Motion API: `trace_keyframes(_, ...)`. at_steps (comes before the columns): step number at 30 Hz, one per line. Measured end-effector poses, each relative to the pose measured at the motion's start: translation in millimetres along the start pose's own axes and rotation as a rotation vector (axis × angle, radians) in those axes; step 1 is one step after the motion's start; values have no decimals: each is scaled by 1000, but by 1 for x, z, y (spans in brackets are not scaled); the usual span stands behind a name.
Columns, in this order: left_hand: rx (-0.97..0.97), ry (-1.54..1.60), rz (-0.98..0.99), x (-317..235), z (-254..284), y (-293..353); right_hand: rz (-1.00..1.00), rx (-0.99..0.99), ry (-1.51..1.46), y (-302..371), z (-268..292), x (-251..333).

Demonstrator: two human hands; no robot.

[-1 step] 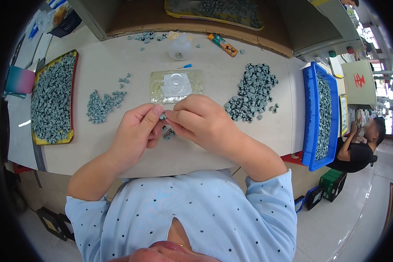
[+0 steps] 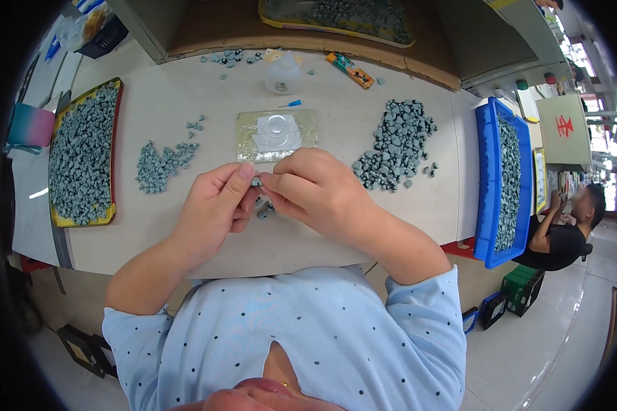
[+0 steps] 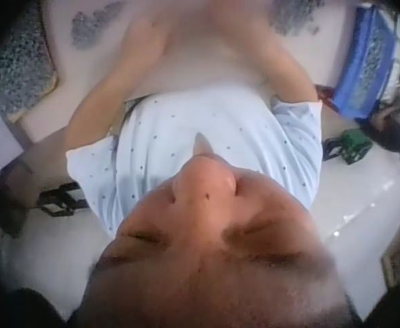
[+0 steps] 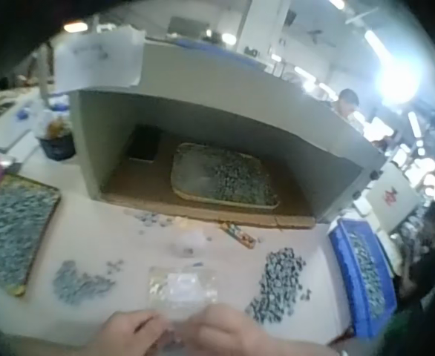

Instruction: The person assembles small plastic components by hand, picking up pieces, inserting tiny parts into them, and placing the assembled items into a pile on the table.

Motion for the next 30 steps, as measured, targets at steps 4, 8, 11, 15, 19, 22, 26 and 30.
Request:
trace_keyframes(4, 4, -21, -54, -2, 1, -1, -15, -40, -8, 1, 2, -3)
trace_keyframes(8, -52, 35, -23, 0, 5, -3, -57, -107, 8, 4, 3, -6)
trace_keyframes(11, -46, 15, -21, 3, 6, -3, 6, -58, 42, 2, 1, -1)
trace_keyframes(15, -27, -97, -60, 3, 6, -4, 65, -35, 101, 2, -1, 1)
trace_keyframes(19, -17, 126, 45, 4, 5, -3, 95, -101, 271, -2, 11, -13)
trace_keyframes(22, -25, 255, 63, 5, 10, -5, 94, -107, 393, -3, 13, -22)
trace_keyframes(26, -11, 307, 35, 3, 14, -5, 106, -27, 482, -5, 5, -27)
trace_keyframes(30, -10, 296, -2, 6, 21, -5, 112, -1, 517, -6, 0, -27)
Point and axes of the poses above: each hand's wrist, its own y-axis away from the middle knuckle, its own z-axis out of the back of the hand, x = y × z, the point moved 8 cm from there along -y, towards the middle knuckle, and after that the axes turned 12 degrees about -y, right-handed, at the moved point
